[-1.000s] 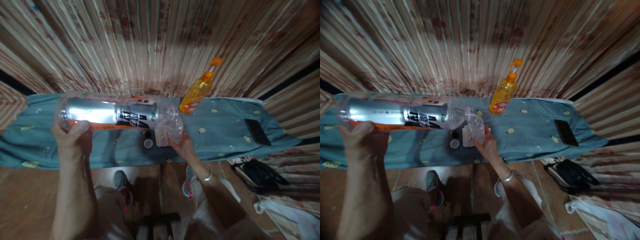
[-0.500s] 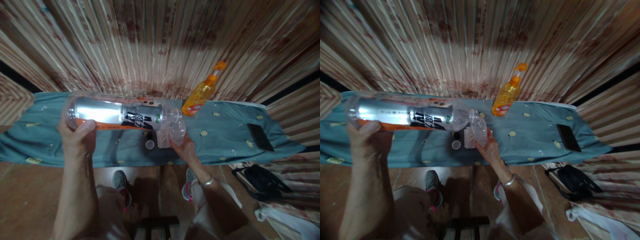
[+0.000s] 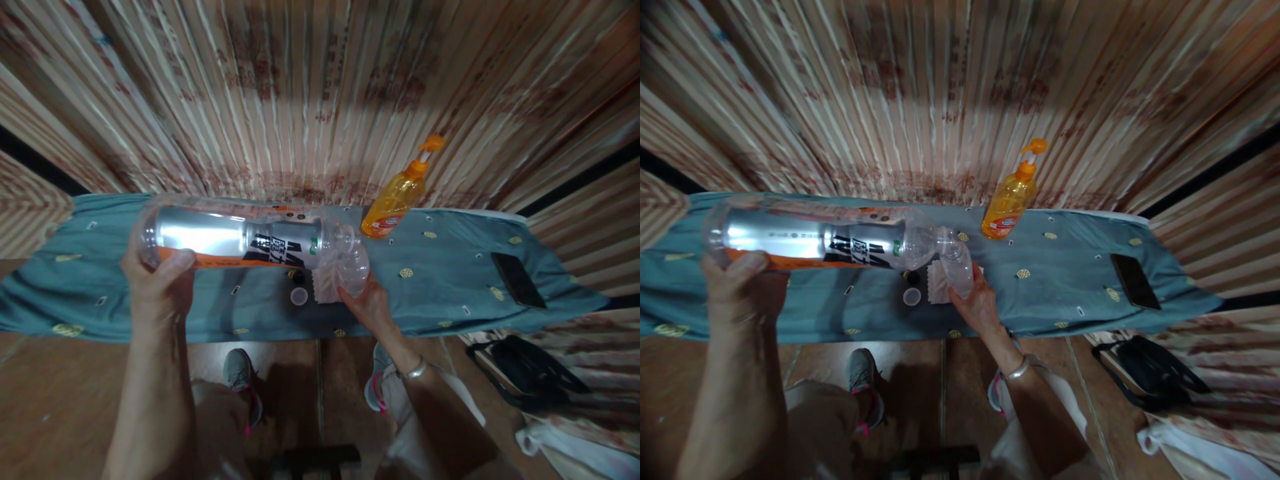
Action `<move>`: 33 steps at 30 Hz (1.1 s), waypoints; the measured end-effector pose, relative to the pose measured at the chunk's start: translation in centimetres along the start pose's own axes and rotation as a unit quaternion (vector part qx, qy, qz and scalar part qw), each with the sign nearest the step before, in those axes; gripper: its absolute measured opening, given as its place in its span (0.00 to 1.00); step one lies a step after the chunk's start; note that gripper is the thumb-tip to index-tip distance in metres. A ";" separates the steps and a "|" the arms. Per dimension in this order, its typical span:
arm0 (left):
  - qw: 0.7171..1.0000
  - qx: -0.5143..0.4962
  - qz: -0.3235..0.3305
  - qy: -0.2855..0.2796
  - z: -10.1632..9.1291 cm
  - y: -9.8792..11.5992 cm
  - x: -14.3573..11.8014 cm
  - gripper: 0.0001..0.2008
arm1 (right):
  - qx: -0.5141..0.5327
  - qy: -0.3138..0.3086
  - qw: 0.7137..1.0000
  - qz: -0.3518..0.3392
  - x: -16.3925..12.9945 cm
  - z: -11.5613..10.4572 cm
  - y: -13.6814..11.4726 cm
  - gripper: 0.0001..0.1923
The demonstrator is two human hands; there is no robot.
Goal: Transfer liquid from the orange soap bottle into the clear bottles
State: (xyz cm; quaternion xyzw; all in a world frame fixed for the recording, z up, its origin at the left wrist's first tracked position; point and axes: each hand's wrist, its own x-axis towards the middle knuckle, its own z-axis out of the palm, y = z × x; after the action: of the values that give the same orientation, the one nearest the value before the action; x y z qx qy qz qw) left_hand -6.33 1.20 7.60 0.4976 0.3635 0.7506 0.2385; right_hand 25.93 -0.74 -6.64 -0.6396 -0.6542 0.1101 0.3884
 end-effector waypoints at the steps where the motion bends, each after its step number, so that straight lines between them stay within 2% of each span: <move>1: 1.000 0.001 -0.002 0.002 -0.1 0.0 0.0 0.34 | -0.002 0.000 1.000 -0.003 0.0 0.0 0.0 0.35; 10: 1.000 0.021 -0.013 0.010 0.3 0.4 -0.3 0.35 | 0.006 0.002 1.000 -0.007 0.0 0.2 0.0 0.35; 18: 1.000 0.024 0.002 -0.001 -0.6 -0.2 -0.3 0.34 | 0.010 0.005 1.000 -0.003 -0.1 0.3 0.0 0.35; 33: 0.999 0.036 0.010 0.002 -0.7 -0.4 -0.3 0.33 | 0.018 -0.006 1.000 0.003 -0.1 0.1 0.0 0.35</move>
State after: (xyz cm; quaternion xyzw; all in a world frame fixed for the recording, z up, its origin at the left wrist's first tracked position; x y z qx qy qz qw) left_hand -6.82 1.01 6.92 0.5078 0.3860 0.7403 0.2123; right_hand 25.85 -0.75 -6.79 -0.6335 -0.6525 0.1270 0.3960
